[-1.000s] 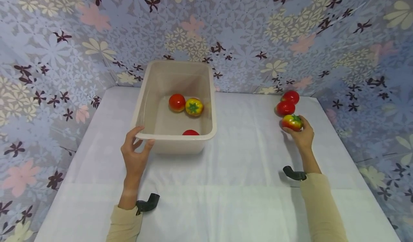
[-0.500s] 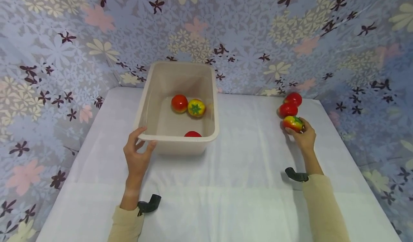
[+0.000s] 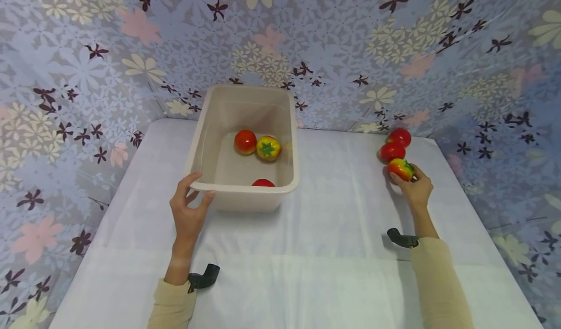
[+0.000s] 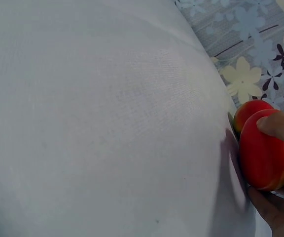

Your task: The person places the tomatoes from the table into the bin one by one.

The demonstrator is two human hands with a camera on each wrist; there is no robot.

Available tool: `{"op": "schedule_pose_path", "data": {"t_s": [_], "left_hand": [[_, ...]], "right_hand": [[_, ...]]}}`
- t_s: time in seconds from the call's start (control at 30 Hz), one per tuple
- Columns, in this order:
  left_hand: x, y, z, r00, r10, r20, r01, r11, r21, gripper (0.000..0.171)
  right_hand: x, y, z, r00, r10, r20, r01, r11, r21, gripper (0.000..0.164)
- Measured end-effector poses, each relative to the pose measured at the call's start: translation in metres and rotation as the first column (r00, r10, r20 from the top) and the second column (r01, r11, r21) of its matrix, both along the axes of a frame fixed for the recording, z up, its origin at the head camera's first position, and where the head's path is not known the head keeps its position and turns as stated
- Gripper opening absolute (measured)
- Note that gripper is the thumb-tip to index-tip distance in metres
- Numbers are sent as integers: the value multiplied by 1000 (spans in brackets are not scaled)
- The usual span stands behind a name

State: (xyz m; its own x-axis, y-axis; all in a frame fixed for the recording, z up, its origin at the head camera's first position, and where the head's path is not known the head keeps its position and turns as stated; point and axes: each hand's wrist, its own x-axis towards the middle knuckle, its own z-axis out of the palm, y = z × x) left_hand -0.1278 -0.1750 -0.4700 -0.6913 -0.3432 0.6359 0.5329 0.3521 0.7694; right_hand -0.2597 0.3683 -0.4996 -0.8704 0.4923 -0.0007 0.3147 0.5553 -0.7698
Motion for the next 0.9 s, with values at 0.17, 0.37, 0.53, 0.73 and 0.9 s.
{"op": "schedule_pose_path", "data": {"t_s": [0.17,0.37,0.53,0.73,0.9], "left_hand": [[0,1,0,1000,0,0,0,1000,0,48],[-1,0,-1,1000,13,-12,-13,1000,-4,49],[-2,-1,-1,1000,15,-8,-15,1000,-8,49],[-2,-1,-2,1000,10,-4,-10,1000,-7,49],[-1,-1,-1,1000,13,0,-13,1000,-11,49]], "right_hand": [[0,2,0,1000,4,-2,-4,1000,15,70],[1,-1,1,999,37,17,-37,999,28,69],[2,-8,1,998,67,-9,-67,997,50,68],[2,-18,2,991,132,-17,-131,990,42,68],[-1,-31,5,974,216,-65,-212,975,62,67]]}}
